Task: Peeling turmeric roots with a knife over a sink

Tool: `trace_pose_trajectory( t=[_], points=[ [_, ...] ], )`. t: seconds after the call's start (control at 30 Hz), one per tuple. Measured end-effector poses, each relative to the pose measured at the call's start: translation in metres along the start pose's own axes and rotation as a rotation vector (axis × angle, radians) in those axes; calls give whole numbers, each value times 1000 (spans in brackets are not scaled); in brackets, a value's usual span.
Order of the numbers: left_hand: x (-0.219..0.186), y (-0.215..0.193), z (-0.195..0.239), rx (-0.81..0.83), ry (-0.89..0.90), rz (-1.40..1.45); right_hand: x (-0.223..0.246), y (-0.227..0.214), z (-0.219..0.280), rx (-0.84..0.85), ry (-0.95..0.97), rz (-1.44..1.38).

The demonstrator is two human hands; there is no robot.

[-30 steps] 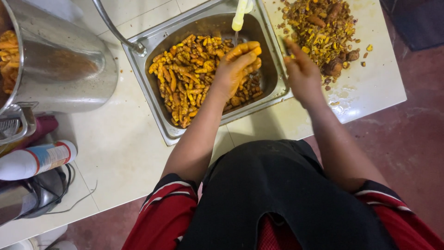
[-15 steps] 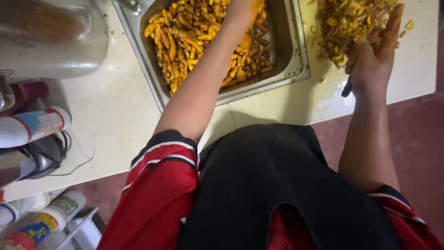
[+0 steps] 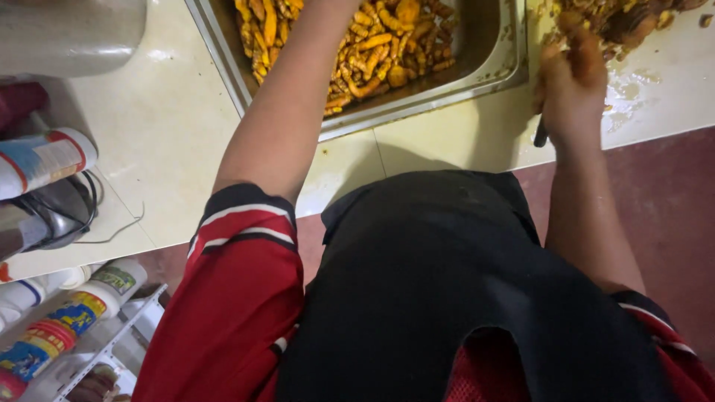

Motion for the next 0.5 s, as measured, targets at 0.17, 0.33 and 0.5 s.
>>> trace_pose_trajectory(
  t=[0.17, 0.33, 0.5],
  points=[
    [34, 29, 37, 61, 174, -384, -27, 4, 13, -51, 17, -112],
    [31, 12, 64, 115, 308, -692, -22, 3, 10, -160, 102, -245],
    [82, -26, 40, 109, 320, -1003, -44, -6, 11, -245, 204, -284]
  ],
)
Point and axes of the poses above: each hand's wrist, its own z-axis away from the middle knuckle, its own y-axis out of the palm, x = y × z, the point moved 5 cm from there along -z, towards the middle knuckle, and after that the axes turned 12 degrees about -y, right-handed, at the moved point
